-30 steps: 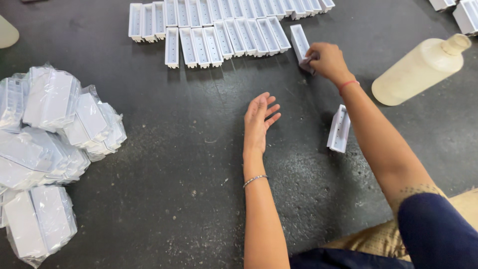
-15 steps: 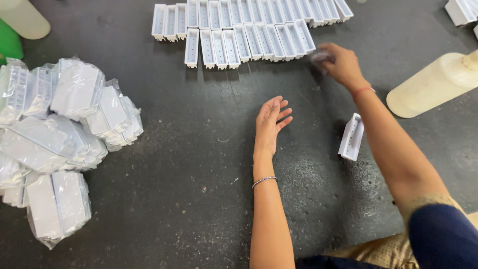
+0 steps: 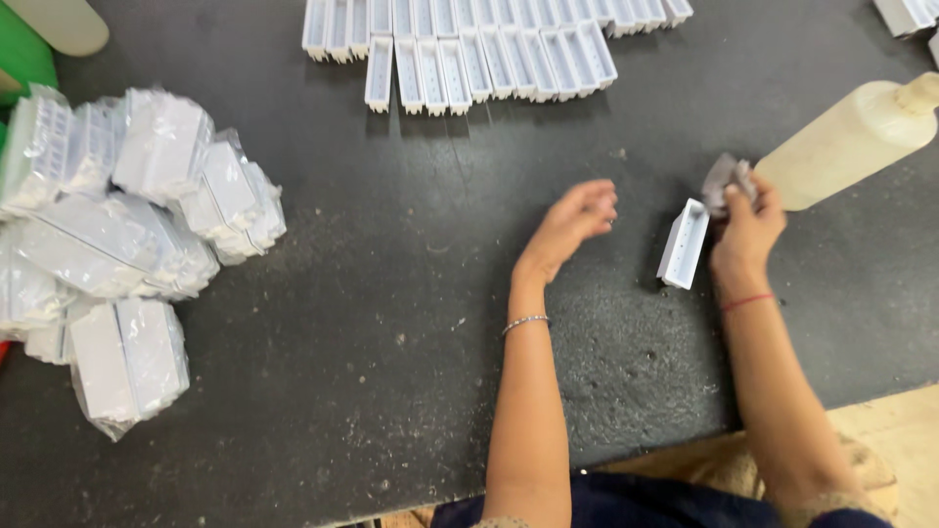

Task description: The person wipes several white rectangular plastic parts with a gray cloth on a dark worktable. After wiping, the person places the parts into a clear plastic bag and seals it. The person handles the parts one at a time and uses both hands to manipulate the cloth and parts.

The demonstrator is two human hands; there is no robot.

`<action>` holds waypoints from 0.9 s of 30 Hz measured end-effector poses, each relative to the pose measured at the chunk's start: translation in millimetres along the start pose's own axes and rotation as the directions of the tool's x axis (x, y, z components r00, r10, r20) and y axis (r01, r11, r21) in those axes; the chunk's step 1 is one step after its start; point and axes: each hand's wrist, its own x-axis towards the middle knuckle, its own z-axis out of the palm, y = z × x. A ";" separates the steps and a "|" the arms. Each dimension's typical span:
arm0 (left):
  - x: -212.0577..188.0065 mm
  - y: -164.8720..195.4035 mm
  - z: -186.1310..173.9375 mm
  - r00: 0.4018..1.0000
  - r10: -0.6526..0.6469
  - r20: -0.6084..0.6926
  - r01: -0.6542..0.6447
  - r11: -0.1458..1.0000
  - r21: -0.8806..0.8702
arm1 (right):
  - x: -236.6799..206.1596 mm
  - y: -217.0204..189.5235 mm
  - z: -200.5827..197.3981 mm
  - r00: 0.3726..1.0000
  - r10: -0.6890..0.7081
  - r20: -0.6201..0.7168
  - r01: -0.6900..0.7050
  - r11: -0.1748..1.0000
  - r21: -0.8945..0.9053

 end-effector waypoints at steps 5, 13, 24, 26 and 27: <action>7.8 -32.6 14.5 0.979 -0.116 0.169 0.082 0.977 0.197 | -14.4 5.2 30.9 1.000 -0.024 0.001 0.024 0.999 0.047; 10.5 -31.6 19.6 0.998 0.026 0.057 -0.039 0.970 0.238 | -24.8 8.1 94.8 1.000 -0.009 0.013 0.007 0.994 0.107; 2.8 -12.7 26.9 0.993 0.113 0.039 -0.119 0.966 0.231 | -31.6 15.2 92.5 0.993 0.097 0.064 -0.110 0.958 0.264; -0.4 -9.6 28.9 0.998 -0.053 -0.028 0.056 0.991 0.121 | -29.6 14.6 89.0 0.994 0.051 0.092 -0.077 0.951 0.300; -2.1 -9.0 30.1 0.989 -0.140 -0.058 0.143 0.988 0.060 | -29.8 13.7 87.1 0.994 0.030 0.107 -0.063 0.947 0.316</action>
